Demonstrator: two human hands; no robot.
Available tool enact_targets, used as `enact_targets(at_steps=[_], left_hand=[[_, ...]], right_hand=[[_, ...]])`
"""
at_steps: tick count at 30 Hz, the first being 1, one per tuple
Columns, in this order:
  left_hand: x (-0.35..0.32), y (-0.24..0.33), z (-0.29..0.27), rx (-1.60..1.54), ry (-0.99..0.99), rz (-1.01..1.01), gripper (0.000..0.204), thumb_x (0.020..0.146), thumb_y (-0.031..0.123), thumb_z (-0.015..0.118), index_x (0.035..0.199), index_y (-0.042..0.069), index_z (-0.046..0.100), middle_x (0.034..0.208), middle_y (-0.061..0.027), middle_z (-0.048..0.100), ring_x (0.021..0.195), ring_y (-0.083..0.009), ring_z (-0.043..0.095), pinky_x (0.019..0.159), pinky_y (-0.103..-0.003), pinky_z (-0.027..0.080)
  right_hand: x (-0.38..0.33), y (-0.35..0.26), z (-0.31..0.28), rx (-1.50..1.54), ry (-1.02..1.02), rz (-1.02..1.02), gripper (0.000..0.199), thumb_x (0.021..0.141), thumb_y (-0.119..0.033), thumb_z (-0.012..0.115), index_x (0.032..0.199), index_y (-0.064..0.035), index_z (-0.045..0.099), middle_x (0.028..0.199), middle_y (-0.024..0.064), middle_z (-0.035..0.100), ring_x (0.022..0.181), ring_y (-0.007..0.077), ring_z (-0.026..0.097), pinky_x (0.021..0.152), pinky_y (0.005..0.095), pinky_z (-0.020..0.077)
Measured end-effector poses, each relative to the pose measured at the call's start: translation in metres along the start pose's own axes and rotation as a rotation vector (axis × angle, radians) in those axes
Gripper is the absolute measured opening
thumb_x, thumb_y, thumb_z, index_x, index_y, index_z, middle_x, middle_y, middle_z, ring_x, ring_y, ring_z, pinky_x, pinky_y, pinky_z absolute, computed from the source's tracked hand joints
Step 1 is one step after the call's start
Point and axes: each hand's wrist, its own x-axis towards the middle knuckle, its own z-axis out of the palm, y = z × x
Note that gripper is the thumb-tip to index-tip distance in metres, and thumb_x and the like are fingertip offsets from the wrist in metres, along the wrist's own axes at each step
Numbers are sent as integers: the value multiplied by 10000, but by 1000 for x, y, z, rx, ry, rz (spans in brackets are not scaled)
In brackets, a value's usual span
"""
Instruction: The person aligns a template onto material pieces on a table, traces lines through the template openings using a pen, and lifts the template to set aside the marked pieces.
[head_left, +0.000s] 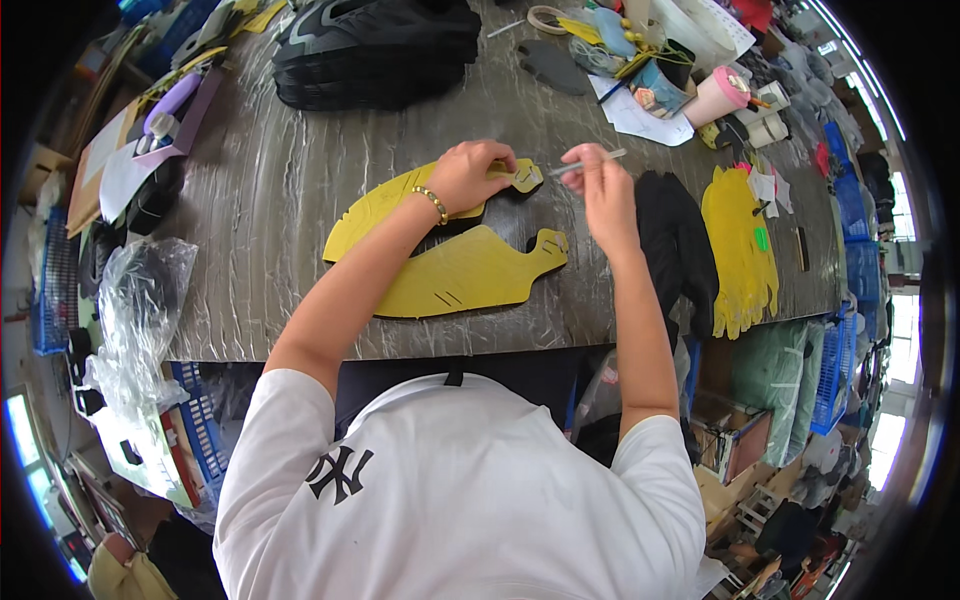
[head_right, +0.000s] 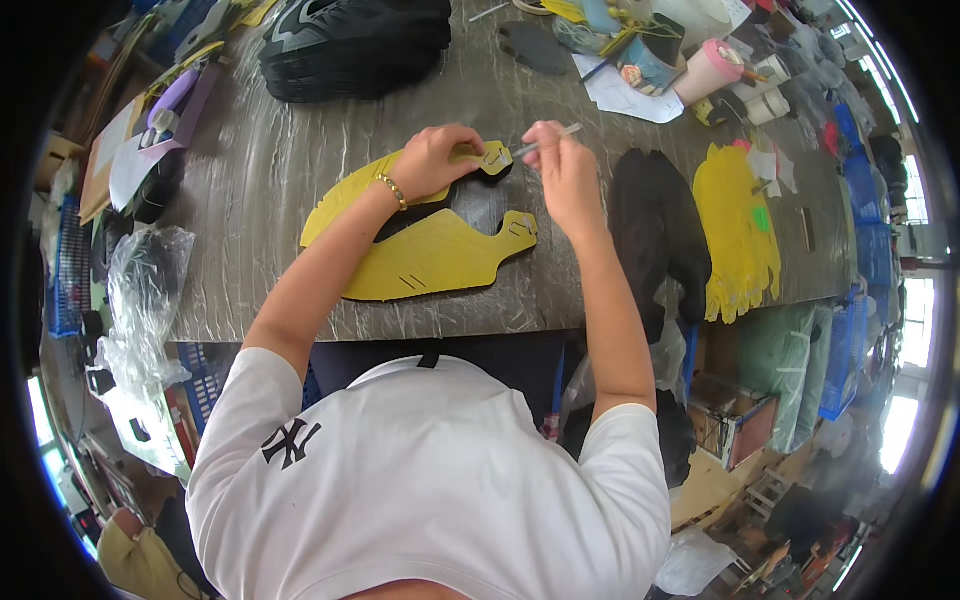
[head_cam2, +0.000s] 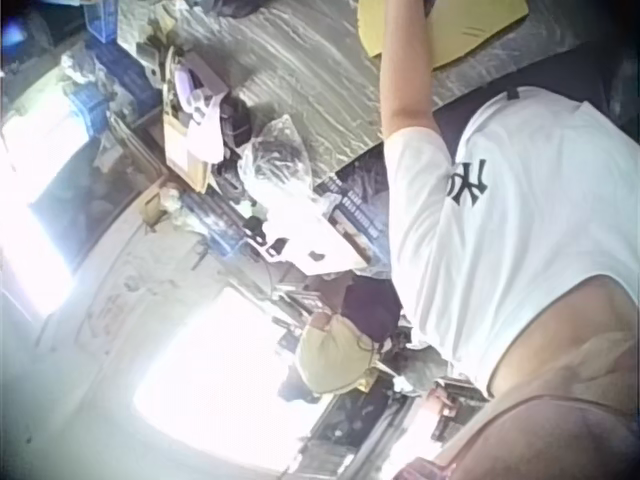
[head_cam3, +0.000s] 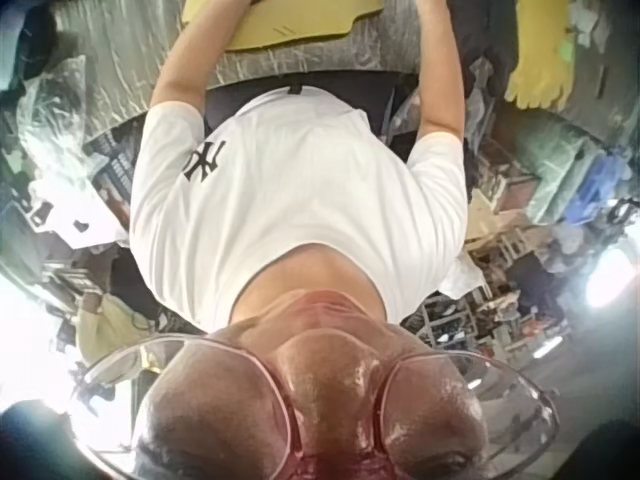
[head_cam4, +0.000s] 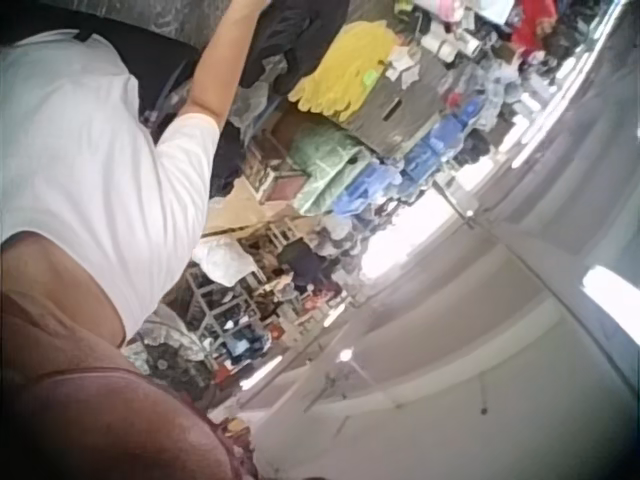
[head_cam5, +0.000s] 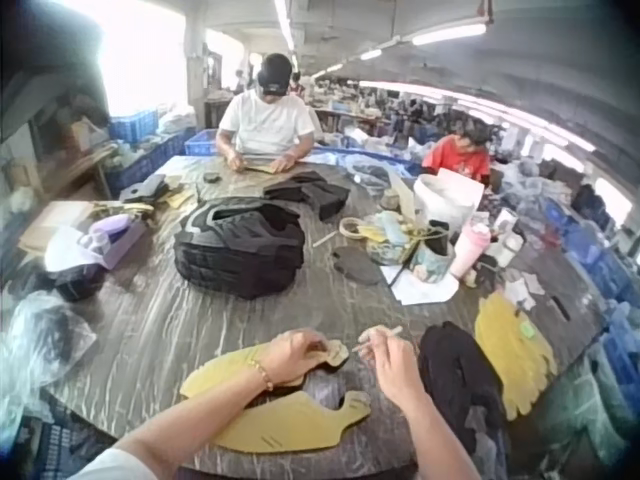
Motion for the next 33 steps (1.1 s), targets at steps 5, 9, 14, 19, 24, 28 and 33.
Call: enact_targets(at_steps=[5,9,14,19,24,28,33], left_hand=[[0,1,1,-38,17,-29,180,736,159,706,902,105,663,916,-75,694,891,-296,652,799,-395,514],[-1,-1,3,-44,38,-20,186,730,159,708,904,109,663,897,-81,698,872,-300,658,789,-397,518],[-1,-2,3,-27,28,-36,196,722,160,708,905,107,662,902,-87,698,873,-299,659,780,-397,521],[-1,-3,3,-40,23,-53,201,719,161,708,906,105,661,897,-88,698,869,-299,661,774,-398,522],[-1,-3,2,-32,26,-44,199,722,161,703,907,101,660,890,-88,697,858,-299,660,770,-398,522],[-1,0,1,-34,22,-50,193,730,155,692,916,109,663,889,-87,697,854,-299,659,767,-400,522],[-2,1,2,10,4,-13,194,754,162,690,947,155,697,951,-84,680,899,-302,645,797,-395,515]], right_hand=[[5,13,27,16,-53,10,235,936,-191,612,934,43,635,712,140,669,660,191,674,634,299,515],[7,17,35,14,-49,-24,227,932,-186,615,923,40,635,701,151,662,638,213,670,609,307,504],[8,15,35,-179,-34,-105,211,927,-174,614,909,36,632,690,178,645,618,243,662,570,331,477],[0,16,32,-29,-66,-57,202,931,-164,604,914,35,632,692,170,648,616,225,662,575,322,478],[-3,11,28,-12,-80,-33,214,935,-163,599,928,48,634,701,152,661,641,201,674,593,309,494],[1,17,26,-13,-95,-44,221,937,-163,597,930,55,634,713,144,672,659,198,685,618,294,516],[11,23,19,-33,-98,-39,217,953,-164,581,948,45,639,751,101,691,682,128,668,629,257,524]])
